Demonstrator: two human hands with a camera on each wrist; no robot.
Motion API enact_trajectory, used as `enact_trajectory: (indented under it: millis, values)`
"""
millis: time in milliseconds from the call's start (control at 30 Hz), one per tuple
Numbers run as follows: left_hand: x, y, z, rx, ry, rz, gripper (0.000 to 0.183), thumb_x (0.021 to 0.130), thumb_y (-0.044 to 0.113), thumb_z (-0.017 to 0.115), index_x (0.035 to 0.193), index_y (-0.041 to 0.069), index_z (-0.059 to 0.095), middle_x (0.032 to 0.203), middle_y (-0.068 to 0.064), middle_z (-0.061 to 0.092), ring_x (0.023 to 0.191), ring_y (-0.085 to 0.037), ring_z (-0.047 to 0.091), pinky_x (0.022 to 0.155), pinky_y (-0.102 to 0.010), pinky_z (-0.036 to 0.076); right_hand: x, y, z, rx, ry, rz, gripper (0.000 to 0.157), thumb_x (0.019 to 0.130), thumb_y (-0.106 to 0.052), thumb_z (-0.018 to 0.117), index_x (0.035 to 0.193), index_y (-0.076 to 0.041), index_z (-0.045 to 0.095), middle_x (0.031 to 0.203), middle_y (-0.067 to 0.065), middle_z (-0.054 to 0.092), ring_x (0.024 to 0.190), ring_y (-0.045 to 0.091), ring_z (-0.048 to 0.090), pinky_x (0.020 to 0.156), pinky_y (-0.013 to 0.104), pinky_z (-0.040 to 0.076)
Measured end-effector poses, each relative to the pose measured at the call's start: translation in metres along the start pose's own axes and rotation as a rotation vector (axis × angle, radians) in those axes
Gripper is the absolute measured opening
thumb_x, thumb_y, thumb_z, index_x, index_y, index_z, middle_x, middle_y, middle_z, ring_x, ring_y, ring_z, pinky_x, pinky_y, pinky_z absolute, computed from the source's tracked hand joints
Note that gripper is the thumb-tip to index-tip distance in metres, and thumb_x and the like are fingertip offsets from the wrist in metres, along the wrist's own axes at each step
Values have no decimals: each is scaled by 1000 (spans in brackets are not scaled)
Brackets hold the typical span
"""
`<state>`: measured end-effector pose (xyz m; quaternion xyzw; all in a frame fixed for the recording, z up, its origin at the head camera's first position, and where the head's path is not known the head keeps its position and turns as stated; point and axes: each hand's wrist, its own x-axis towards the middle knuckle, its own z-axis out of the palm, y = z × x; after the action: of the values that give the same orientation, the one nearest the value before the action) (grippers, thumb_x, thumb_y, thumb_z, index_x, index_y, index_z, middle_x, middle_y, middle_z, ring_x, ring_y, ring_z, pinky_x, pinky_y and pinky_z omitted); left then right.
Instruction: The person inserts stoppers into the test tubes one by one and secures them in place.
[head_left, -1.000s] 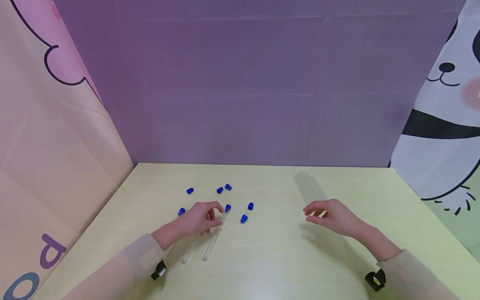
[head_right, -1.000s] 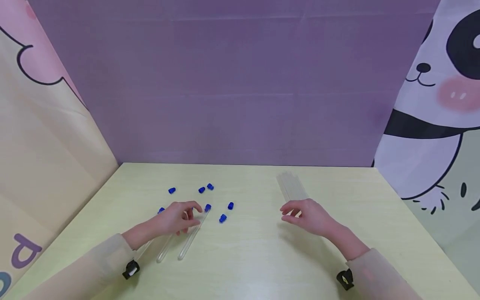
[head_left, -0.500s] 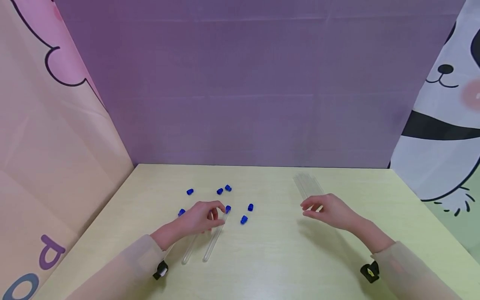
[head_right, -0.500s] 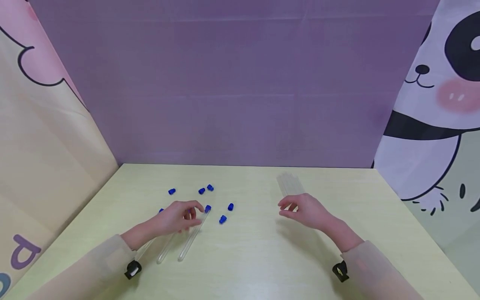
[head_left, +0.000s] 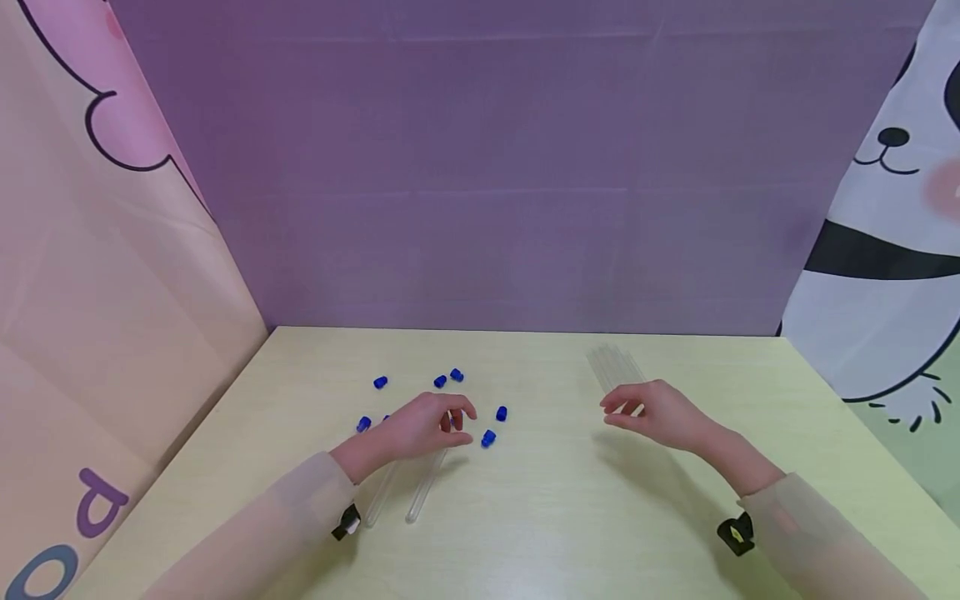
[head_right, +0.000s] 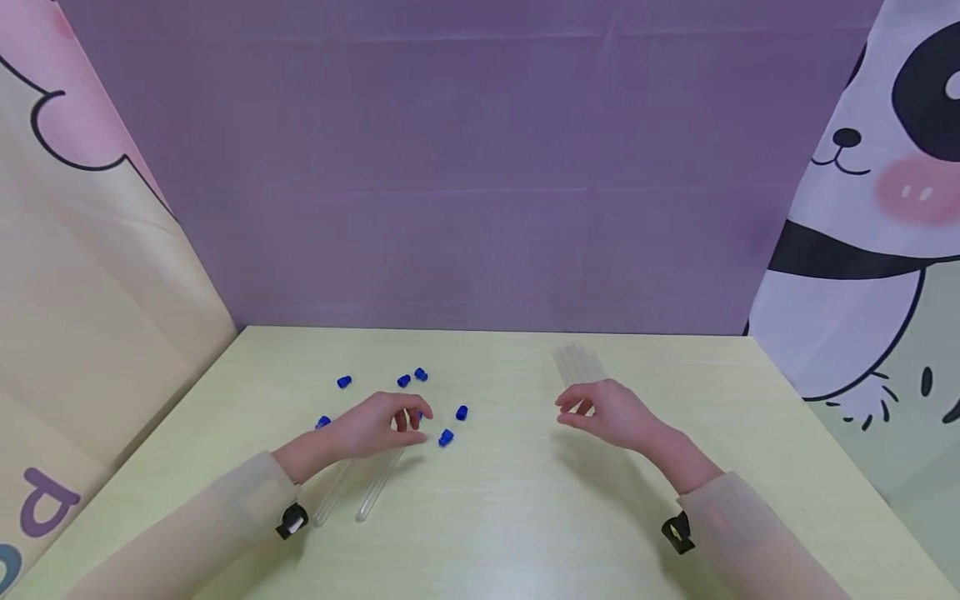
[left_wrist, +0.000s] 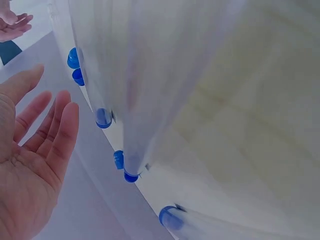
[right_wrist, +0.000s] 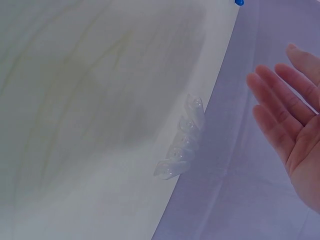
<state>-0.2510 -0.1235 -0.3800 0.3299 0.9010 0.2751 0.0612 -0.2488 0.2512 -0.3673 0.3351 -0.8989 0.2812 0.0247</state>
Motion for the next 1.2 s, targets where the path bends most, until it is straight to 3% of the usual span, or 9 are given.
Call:
enact_trajectory:
  millis: [567,967,1200]
  values:
    - [24,8,6,-21,-103,41,28,88,10,73,114,4,65,92,0,64,85,-14,58,77,-28,50,9,8,-2,-8,-24,14,20,88,-13,72,104,-1,70,90,-5,69,76,9,63,60,26,52]
    - [38,9,13,-27,-165,28,25,86,10,75,109,6,67,84,4,62,77,-12,56,73,-24,49,16,14,-1,-21,-10,37,20,88,-13,73,104,-1,71,89,-5,70,75,10,64,61,27,51]
    - [38,9,20,-28,-175,3,17,85,9,76,100,11,69,83,5,60,78,-13,54,72,-23,48,20,17,-1,-11,-9,50,20,87,-11,73,104,0,70,88,-3,70,76,12,65,61,28,50]
